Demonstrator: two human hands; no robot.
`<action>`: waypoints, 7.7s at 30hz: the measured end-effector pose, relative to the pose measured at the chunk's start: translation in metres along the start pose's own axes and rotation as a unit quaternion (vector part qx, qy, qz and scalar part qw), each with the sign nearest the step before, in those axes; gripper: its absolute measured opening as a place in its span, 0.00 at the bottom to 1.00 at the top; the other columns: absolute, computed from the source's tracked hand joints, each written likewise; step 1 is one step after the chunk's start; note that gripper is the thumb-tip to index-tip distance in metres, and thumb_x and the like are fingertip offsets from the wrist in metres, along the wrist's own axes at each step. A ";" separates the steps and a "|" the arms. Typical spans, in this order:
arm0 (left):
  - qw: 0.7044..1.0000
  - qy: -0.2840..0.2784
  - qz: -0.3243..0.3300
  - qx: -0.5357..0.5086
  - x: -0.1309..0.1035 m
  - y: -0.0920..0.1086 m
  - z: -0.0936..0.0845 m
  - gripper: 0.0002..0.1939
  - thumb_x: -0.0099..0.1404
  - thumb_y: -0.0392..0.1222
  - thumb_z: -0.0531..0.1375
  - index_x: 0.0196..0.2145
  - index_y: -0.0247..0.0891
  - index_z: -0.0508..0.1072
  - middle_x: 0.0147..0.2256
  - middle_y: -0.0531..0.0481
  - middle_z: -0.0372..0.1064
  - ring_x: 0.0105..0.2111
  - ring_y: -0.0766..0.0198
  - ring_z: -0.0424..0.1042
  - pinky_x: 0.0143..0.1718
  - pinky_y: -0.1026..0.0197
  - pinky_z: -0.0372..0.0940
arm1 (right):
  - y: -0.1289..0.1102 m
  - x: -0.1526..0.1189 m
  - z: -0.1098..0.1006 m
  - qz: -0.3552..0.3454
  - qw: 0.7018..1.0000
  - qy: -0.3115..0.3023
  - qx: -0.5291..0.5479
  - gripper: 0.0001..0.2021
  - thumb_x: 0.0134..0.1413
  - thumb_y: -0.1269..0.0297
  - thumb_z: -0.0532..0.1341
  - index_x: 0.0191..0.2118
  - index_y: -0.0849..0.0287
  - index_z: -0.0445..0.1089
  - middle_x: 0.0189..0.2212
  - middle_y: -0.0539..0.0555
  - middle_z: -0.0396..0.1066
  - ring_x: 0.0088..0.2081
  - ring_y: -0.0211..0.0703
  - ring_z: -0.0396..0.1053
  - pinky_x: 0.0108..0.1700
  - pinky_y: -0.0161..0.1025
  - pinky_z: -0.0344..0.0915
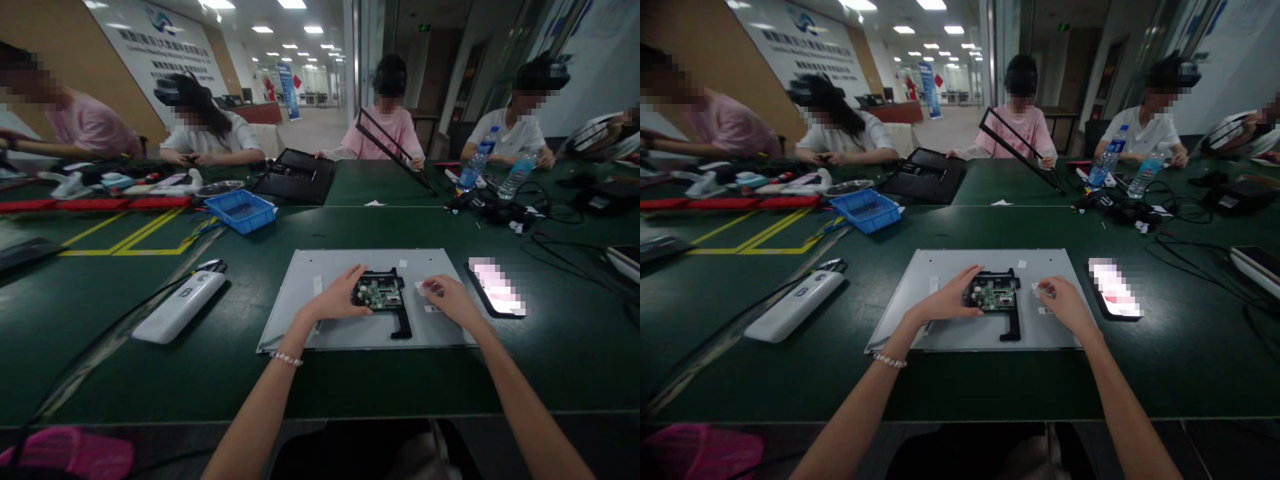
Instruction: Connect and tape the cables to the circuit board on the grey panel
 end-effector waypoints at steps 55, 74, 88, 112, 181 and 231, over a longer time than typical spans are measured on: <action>0.999 0.040 0.009 0.000 0.000 -0.011 0.016 0.56 0.51 0.60 0.61 0.64 0.37 0.33 0.64 0.37 0.40 0.62 0.46 0.44 0.60 0.43 0.47 | -0.102 0.075 0.062 -0.191 0.957 -0.096 -0.198 0.12 0.59 0.68 0.52 0.41 0.58 0.72 0.40 0.56 0.73 0.45 0.43 0.68 0.47 0.37 0.61; 0.995 0.060 0.009 0.080 0.001 0.018 0.005 0.48 0.57 0.60 0.58 0.64 0.46 0.34 0.65 0.45 0.32 0.64 0.49 0.33 0.62 0.43 0.32 | -0.001 -0.006 -0.018 0.021 0.994 -0.002 -0.104 0.16 0.48 0.58 0.60 0.42 0.59 0.72 0.41 0.59 0.70 0.38 0.47 0.70 0.42 0.44 0.66; 0.987 0.088 0.007 0.136 0.005 0.020 0.002 0.34 0.65 0.55 0.51 0.63 0.45 0.43 0.63 0.45 0.43 0.63 0.52 0.42 0.62 0.45 0.31 | -0.021 -0.019 -0.006 -0.018 0.999 0.039 -0.023 0.10 0.52 0.66 0.56 0.36 0.56 0.74 0.38 0.55 0.73 0.39 0.45 0.70 0.43 0.43 0.66; 0.985 0.045 0.100 0.134 0.011 0.056 0.013 0.20 0.69 0.40 0.46 0.58 0.42 0.56 0.58 0.47 0.55 0.59 0.57 0.53 0.59 0.51 0.48 | -0.026 -0.019 0.017 0.038 0.977 0.047 0.202 0.10 0.48 0.61 0.61 0.35 0.59 0.75 0.38 0.57 0.75 0.39 0.46 0.72 0.44 0.44 0.68; 0.971 0.111 0.111 0.180 0.016 0.061 0.030 0.17 0.66 0.32 0.48 0.52 0.39 0.62 0.50 0.46 0.62 0.52 0.59 0.59 0.54 0.53 0.55 | -0.037 -0.012 0.028 0.060 0.975 0.023 0.213 0.09 0.47 0.61 0.60 0.32 0.60 0.73 0.29 0.54 0.75 0.27 0.41 0.72 0.33 0.39 0.68; 0.960 0.151 0.010 0.234 0.035 0.024 -0.009 0.12 0.65 0.36 0.52 0.44 0.38 0.69 0.43 0.46 0.67 0.44 0.58 0.67 0.46 0.55 0.61 | -0.053 -0.016 0.021 -0.013 0.998 0.002 0.056 0.06 0.48 0.68 0.57 0.33 0.57 0.69 0.35 0.52 0.70 0.29 0.39 0.68 0.35 0.38 0.64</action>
Point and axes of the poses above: each hand's wrist, its own x-axis towards the middle knuckle, its own z-axis out of the palm, y = z × x, the point moved 2 cm from there along x, towards the middle knuckle
